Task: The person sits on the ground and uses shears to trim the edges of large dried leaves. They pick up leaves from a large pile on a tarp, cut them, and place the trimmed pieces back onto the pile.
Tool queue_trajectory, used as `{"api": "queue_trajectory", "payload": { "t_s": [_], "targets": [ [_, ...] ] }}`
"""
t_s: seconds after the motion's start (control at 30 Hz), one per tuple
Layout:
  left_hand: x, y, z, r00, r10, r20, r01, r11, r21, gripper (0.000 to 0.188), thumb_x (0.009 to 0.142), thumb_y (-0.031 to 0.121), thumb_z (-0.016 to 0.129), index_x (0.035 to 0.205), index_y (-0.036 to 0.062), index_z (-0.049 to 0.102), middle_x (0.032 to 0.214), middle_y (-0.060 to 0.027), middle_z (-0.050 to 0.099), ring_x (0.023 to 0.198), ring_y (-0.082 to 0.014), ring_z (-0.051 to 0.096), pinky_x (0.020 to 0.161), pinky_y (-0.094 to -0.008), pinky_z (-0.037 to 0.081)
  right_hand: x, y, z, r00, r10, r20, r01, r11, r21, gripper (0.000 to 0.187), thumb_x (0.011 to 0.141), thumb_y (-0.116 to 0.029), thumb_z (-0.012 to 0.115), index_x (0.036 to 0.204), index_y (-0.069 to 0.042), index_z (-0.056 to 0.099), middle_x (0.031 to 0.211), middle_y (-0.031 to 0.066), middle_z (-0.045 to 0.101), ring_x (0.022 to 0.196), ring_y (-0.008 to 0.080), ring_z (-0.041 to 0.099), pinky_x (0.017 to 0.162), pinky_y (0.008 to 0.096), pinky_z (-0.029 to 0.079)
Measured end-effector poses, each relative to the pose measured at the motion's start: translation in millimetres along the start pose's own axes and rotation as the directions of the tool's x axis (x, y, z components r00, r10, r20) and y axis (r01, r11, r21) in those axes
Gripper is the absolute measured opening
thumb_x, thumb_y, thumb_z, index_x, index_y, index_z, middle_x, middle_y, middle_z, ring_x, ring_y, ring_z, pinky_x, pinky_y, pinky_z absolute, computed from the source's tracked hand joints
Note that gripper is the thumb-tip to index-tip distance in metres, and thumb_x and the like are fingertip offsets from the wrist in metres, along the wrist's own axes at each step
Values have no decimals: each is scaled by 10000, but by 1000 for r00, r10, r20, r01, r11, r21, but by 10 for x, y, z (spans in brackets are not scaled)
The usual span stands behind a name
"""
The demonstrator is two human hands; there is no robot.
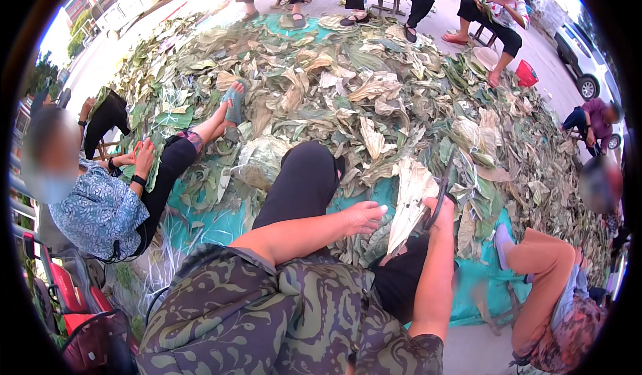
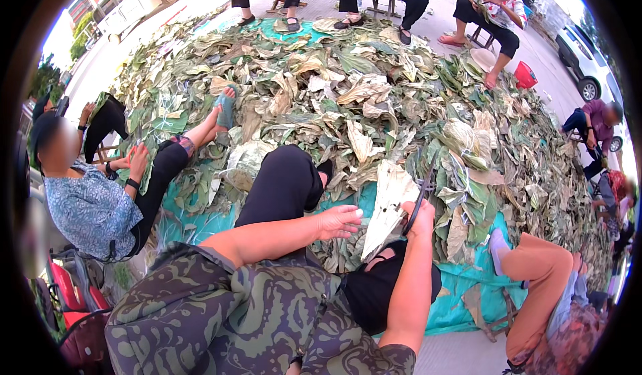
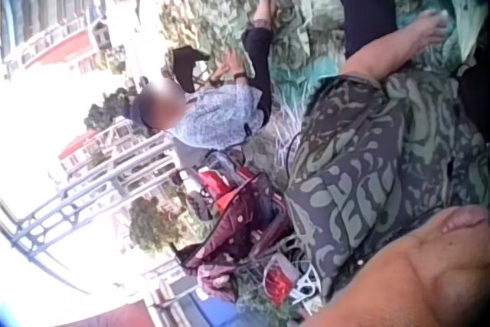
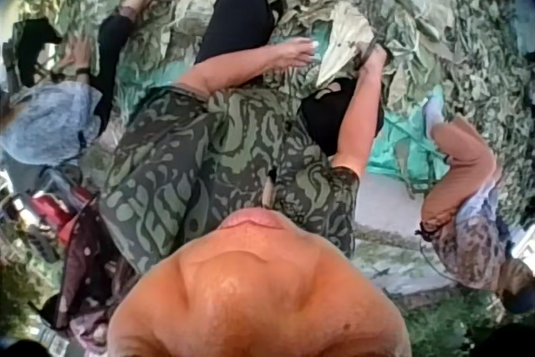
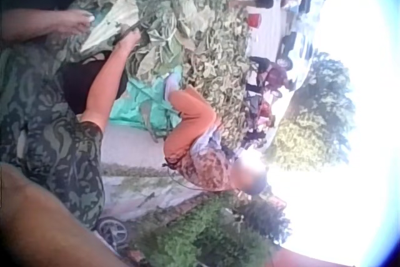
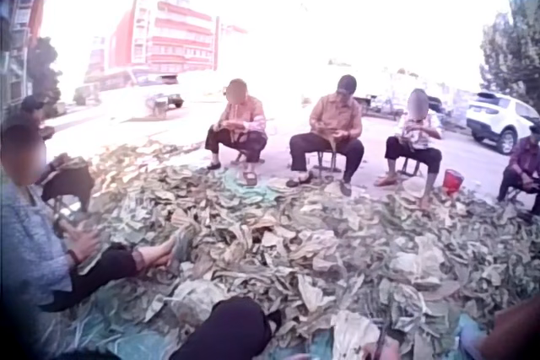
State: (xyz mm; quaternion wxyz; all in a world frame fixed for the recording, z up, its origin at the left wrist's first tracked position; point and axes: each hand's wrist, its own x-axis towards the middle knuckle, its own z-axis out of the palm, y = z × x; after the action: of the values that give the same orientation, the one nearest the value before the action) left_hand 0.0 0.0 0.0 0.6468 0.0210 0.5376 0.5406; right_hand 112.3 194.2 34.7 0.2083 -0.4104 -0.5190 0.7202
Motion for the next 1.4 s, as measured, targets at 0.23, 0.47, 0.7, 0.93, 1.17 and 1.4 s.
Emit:
{"api": "queue_trajectory", "payload": {
  "t_s": [0.23,0.47,0.7,0.93,1.17,1.4],
  "targets": [
    [-44,253,219,995,28,99,-20,997,-77,326,798,247,611,1073,129,481,962,-18,585,828,-159,564,737,-319,438,-159,-173,190,977,67,202,-54,996,-70,206,630,4,586,834,-4,554,675,51,573,469,137,536,354,243,405],
    [-46,215,245,999,30,36,-26,996,-89,167,808,205,595,936,126,521,887,-5,595,732,-143,570,612,-272,457,-151,-159,211,977,66,205,-26,980,-195,204,639,-10,585,842,-6,564,662,32,565,454,115,516,357,228,404],
    [-105,242,329,994,28,105,-17,994,-105,152,802,193,603,925,134,536,829,17,606,631,-65,549,492,-194,417,-211,-202,207,980,55,193,-22,986,-167,237,643,-10,574,880,-5,564,675,33,565,479,117,524,381,234,431],
    [-94,210,339,996,0,85,6,998,-66,164,815,154,580,975,132,551,836,13,609,644,-65,560,452,-189,428,-185,-129,187,981,34,193,6,979,-202,225,626,-30,598,844,-12,548,648,24,544,464,113,502,369,227,403],
    [-112,194,372,995,27,99,-7,979,-203,205,844,106,517,1049,103,517,950,-30,594,821,-166,600,610,-322,534,-196,-137,202,982,34,184,11,972,-236,237,608,-69,620,825,-15,543,623,13,527,444,98,473,369,223,402],
    [-87,167,388,999,30,31,-23,975,-221,202,854,82,488,1055,88,511,967,-53,593,843,-204,602,646,-366,543,-227,-182,228,986,54,160,-8,962,-272,230,607,-76,626,814,-18,541,603,13,519,437,98,472,368,222,403]
  ]
}}
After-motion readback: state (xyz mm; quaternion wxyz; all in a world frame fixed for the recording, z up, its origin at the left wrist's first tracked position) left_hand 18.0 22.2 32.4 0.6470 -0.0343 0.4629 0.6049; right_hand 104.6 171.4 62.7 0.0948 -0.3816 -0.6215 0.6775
